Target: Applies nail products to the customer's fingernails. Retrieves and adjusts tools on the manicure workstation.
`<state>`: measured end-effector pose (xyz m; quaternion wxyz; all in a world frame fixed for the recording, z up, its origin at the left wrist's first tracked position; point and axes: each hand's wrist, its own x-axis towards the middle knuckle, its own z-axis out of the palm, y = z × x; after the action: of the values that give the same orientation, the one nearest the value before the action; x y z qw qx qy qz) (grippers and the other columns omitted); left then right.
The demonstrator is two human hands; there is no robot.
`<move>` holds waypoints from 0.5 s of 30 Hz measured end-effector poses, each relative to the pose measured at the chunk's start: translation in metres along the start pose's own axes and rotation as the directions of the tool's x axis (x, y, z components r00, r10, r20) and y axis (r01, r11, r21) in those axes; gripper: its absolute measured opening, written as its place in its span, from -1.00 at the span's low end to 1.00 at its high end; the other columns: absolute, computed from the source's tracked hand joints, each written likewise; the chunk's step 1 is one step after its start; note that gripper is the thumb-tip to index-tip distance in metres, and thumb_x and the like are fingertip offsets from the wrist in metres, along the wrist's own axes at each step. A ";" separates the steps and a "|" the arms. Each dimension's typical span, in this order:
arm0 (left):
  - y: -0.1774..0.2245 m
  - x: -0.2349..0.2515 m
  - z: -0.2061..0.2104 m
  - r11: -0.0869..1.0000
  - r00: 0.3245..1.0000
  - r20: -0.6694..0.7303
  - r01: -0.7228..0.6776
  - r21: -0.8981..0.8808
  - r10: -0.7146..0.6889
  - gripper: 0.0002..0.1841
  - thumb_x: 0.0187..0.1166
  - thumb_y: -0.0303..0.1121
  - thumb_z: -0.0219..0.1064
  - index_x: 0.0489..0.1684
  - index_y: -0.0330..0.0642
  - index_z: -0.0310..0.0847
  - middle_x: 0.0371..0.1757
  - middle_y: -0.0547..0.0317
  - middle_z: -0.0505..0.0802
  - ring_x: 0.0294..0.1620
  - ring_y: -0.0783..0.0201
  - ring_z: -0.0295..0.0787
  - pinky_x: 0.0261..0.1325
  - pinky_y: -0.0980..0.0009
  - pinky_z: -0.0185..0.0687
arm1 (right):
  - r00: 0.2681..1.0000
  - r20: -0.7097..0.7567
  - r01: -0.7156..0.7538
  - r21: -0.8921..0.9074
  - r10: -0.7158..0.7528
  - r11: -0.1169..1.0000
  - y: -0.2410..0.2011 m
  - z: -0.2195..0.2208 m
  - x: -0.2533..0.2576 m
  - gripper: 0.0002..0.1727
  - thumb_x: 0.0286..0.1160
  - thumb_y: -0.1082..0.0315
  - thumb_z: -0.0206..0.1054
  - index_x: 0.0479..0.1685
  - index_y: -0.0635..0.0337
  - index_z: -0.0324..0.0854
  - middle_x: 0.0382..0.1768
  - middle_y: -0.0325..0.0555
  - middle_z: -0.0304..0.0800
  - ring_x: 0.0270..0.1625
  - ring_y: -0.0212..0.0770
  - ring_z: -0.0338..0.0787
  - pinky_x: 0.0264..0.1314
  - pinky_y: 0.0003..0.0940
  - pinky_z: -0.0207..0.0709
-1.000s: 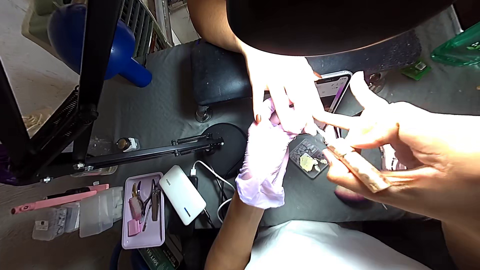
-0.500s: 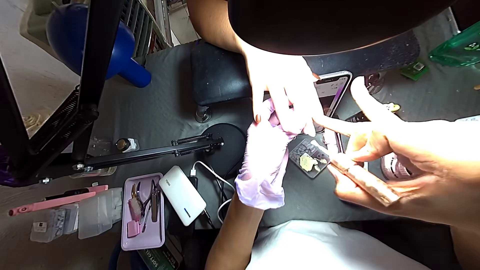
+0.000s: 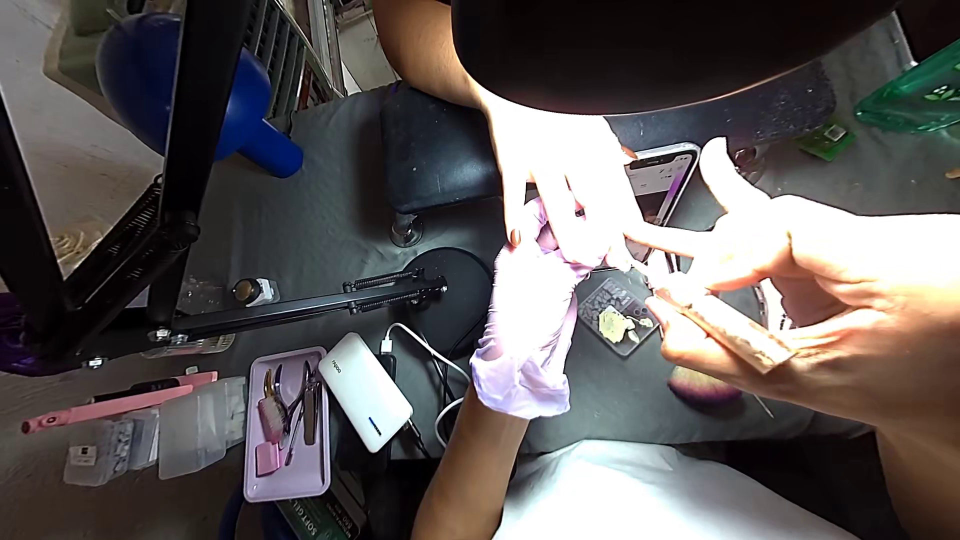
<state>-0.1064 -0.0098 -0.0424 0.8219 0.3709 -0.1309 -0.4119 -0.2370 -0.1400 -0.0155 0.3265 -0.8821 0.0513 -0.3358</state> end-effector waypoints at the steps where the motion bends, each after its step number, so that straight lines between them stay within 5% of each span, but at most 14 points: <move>1: 0.000 0.000 0.000 1.000 1.000 0.001 0.002 -0.007 -0.002 -0.69 0.68 -0.63 0.07 0.23 -0.07 0.51 -0.14 0.21 0.80 -0.12 0.43 0.77 0.05 0.54 0.69 | 1.000 0.007 0.002 0.000 -0.002 1.000 0.001 -0.001 -0.001 -0.73 0.26 0.15 0.50 -0.56 0.00 0.51 -0.35 -0.35 0.82 -0.08 -0.42 0.87 0.40 -0.14 0.71; 6: 0.000 0.000 0.001 0.999 1.000 -0.013 0.015 0.033 -0.014 -0.68 0.65 -0.63 0.12 0.24 -0.07 0.52 -0.17 0.20 0.80 -0.17 0.43 0.76 0.00 0.54 0.69 | 1.000 0.027 -0.005 -0.010 0.005 1.000 0.001 -0.004 -0.004 -0.73 0.26 0.11 0.48 -0.60 -0.04 0.52 -0.43 -0.40 0.77 -0.22 -0.49 0.82 0.19 -0.25 0.75; 8: 0.000 0.000 0.001 0.999 1.000 -0.015 0.015 0.047 -0.014 -0.67 0.63 -0.65 0.13 0.23 -0.06 0.52 -0.16 0.21 0.79 -0.16 0.44 0.75 0.00 0.55 0.69 | 0.999 0.038 0.004 0.011 -0.005 1.000 0.002 -0.005 -0.005 -0.72 0.26 0.12 0.49 -0.61 -0.03 0.52 -0.48 -0.44 0.73 -0.23 -0.48 0.84 0.45 -0.05 0.71; 12: -0.001 -0.001 -0.001 1.000 1.000 0.007 0.001 0.022 -0.002 -0.66 0.64 -0.64 0.13 0.26 -0.06 0.51 -0.11 0.21 0.81 -0.11 0.44 0.77 0.05 0.53 0.69 | 0.998 0.046 0.029 0.037 -0.030 0.999 0.003 -0.004 -0.006 -0.73 0.27 0.16 0.48 -0.61 0.01 0.52 -0.48 -0.41 0.75 -0.18 -0.42 0.88 0.61 0.11 0.60; 15: -0.001 -0.001 0.000 1.000 1.000 -0.003 0.006 0.006 -0.006 -0.69 0.68 -0.60 0.11 0.26 -0.07 0.52 -0.12 0.19 0.81 -0.13 0.43 0.78 0.03 0.54 0.70 | 0.999 0.050 0.007 0.009 -0.007 1.000 0.003 -0.005 -0.008 -0.74 0.25 0.12 0.46 -0.62 -0.06 0.53 -0.49 -0.46 0.74 -0.23 -0.48 0.83 0.36 -0.08 0.74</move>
<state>-0.1075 -0.0091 -0.0426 0.8197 0.3744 -0.1298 -0.4135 -0.2455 -0.1424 -0.0185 0.3306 -0.8888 0.0385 -0.3149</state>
